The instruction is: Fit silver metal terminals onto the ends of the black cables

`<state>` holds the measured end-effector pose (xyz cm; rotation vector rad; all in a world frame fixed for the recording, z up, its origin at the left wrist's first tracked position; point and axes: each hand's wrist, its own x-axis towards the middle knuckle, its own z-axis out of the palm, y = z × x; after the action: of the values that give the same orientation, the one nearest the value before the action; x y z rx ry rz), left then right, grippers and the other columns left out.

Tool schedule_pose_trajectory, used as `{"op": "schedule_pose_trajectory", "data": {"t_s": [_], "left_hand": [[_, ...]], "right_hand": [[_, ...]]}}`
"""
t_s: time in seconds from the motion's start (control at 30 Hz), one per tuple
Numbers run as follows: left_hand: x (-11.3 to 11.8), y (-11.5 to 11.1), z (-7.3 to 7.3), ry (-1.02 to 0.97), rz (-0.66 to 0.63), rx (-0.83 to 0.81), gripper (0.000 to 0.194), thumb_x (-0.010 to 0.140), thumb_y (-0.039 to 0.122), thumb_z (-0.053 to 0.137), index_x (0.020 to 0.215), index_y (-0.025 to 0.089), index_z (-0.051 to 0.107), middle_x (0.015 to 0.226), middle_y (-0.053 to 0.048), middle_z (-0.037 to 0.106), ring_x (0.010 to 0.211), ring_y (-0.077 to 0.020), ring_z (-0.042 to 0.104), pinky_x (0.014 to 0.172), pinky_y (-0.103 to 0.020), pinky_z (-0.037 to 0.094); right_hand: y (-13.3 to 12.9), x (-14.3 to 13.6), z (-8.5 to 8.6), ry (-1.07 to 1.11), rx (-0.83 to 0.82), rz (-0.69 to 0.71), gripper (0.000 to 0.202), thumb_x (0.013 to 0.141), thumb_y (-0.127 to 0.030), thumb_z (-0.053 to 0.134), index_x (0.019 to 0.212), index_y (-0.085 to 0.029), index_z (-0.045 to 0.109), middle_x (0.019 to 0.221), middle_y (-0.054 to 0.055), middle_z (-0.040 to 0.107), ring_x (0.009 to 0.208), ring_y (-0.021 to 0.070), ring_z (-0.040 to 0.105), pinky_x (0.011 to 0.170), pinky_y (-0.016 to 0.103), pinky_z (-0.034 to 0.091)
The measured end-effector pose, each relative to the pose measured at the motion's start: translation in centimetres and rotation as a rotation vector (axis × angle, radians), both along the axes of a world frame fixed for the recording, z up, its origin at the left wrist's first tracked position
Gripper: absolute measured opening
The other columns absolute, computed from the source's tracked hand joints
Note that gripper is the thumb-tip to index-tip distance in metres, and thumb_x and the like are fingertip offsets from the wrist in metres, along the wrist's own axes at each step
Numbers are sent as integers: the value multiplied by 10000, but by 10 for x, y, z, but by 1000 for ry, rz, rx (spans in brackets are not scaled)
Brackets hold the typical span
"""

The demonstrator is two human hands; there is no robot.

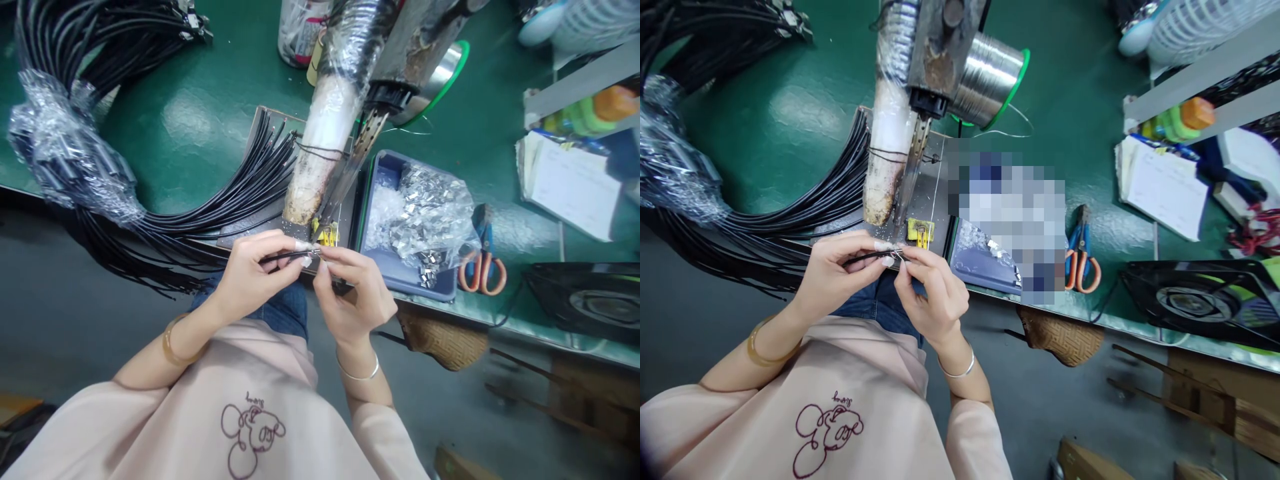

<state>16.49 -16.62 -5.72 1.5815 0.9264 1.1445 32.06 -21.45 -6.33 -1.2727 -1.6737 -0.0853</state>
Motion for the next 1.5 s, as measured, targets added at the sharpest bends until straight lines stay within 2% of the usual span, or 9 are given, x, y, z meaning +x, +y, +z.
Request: {"op": "schedule_pose_trajectory", "data": {"t_s": [0.17, 0.43, 0.63, 0.87, 0.93, 1.0, 1.13, 1.27, 1.5], "left_hand": [[0, -2, -1, 89, 91, 282, 129, 860, 100, 675, 807, 168, 772, 540, 54, 516, 459, -58, 406, 448, -191, 323], [3, -1, 2, 103, 104, 222, 145, 866, 87, 631, 770, 159, 712, 587, 41, 546, 471, -59, 406, 433, -198, 279], [-1, -2, -3, 146, 33, 302, 118, 890, 82, 634, 830, 157, 704, 610, 38, 570, 473, -61, 429, 442, -187, 317], [-1, -7, -15, 286, 168, 679, 113, 918, 108, 622, 899, 184, 704, 673, 9, 696, 542, -81, 575, 543, -179, 443], [1, -9, -16, 284, 206, 717, 115, 918, 119, 619, 906, 189, 709, 680, 5, 706, 548, -86, 585, 557, -182, 455], [2, -10, -15, 239, 197, 656, 122, 909, 113, 623, 885, 186, 717, 656, 9, 687, 533, -87, 561, 542, -186, 448], [3, -9, -8, 91, 109, 324, 127, 867, 86, 660, 804, 164, 739, 591, 29, 613, 487, -69, 489, 469, -174, 396], [6, -6, -2, -33, 93, 31, 121, 829, 90, 679, 786, 159, 768, 677, -6, 698, 550, -79, 586, 456, -149, 420], [10, 0, -1, -138, 89, -174, 62, 789, 156, 722, 759, 151, 776, 739, -40, 742, 650, -123, 668, 550, -174, 545]], "right_hand": [[1, -3, 2, 84, -61, 27, 192, 881, -70, 694, 921, -248, 633, 932, 18, 799, 849, 176, 781, 742, 310, 642], [2, -5, 2, 120, -59, 46, 177, 890, -64, 687, 909, -234, 637, 927, 19, 794, 848, 158, 771, 741, 293, 637], [1, -3, 2, 333, -254, 51, 101, 917, -124, 693, 882, -217, 679, 893, 11, 775, 825, 144, 762, 685, 252, 632], [1, -4, 6, 485, -334, 97, 88, 905, -148, 700, 845, -210, 685, 882, 12, 765, 801, 141, 758, 682, 244, 636], [1, -5, 6, 506, -353, 111, 92, 899, -145, 700, 837, -209, 680, 875, 10, 763, 782, 139, 758, 668, 238, 634], [1, -5, 6, 496, -349, 118, 103, 893, -132, 698, 830, -209, 676, 863, 5, 761, 768, 137, 755, 654, 233, 629], [-1, -8, 2, 328, -173, 64, 155, 884, -70, 701, 885, -224, 691, 875, 4, 777, 804, 147, 761, 701, 261, 636], [0, -9, 0, 128, -18, 7, 223, 870, -41, 709, 959, -244, 688, 927, 12, 798, 849, 172, 777, 757, 308, 641], [6, -9, -2, 176, -37, -4, 178, 882, -76, 691, 909, -246, 645, 940, 15, 784, 870, 184, 771, 750, 333, 640]]}}
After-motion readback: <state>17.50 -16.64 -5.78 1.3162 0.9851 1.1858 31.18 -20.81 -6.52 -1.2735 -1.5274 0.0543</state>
